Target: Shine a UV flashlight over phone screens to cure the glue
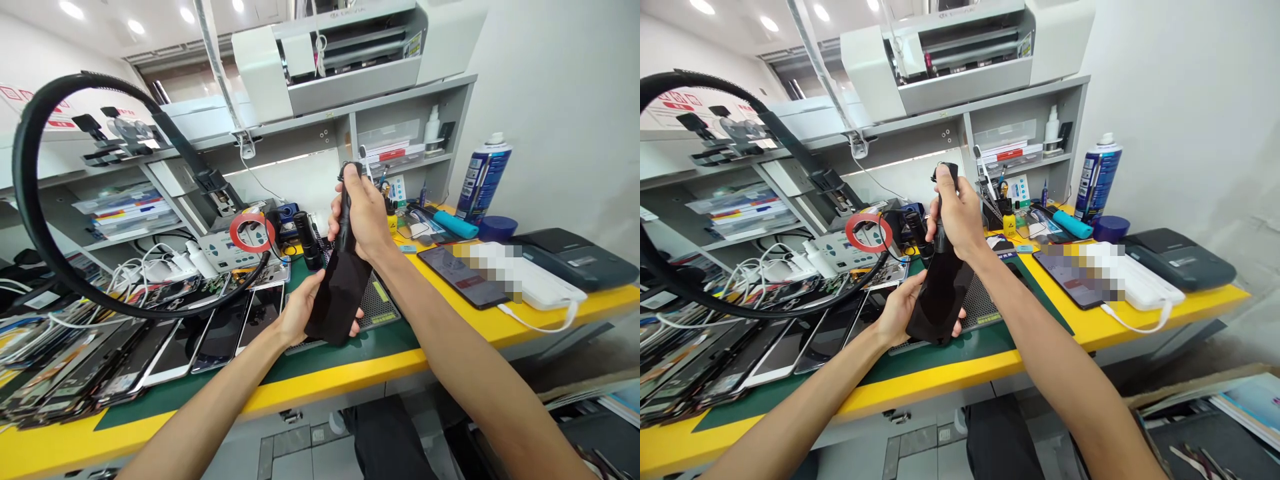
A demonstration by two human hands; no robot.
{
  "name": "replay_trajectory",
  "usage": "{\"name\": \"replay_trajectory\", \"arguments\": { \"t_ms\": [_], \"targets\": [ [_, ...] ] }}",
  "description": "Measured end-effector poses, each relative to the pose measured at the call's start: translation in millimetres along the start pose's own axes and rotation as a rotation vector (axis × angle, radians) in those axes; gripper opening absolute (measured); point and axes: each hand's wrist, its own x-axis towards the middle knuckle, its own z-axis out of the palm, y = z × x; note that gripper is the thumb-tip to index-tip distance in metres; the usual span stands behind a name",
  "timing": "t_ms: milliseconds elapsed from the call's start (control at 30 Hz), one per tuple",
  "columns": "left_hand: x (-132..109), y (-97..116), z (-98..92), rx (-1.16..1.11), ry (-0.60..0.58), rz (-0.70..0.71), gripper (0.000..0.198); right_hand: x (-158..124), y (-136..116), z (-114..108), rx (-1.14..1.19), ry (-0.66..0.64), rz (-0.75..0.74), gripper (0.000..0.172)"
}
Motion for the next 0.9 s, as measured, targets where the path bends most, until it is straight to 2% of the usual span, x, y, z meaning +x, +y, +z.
{"name": "replay_trajectory", "arguments": {
  "t_ms": [233,367,467,700,900],
  "targets": [
    [-4,5,2.6,-0.042,0.018,-0.063,0.071,6,-14,-14,0.138,0.101,0.159,0.048],
    [-9,7,5.3,-0.008,0.079,-0.128,0.048,12,-22,-28,0.175,0.054,0.259,0.058],
    [-9,8,11.8,-0.045,0.158,-0.133,0.036,17,-24,-39,0.168,0.025,0.298,0.057],
    [10,9,23.9,-0.004,0.372,-0.187,0.025,26,-19,-61,0.191,-0.013,0.389,0.059],
    [31,-2,37.8,0.065,0.484,-0.146,0.016,30,-8,-73,0.291,-0.056,0.454,0.048]
  ]
}}
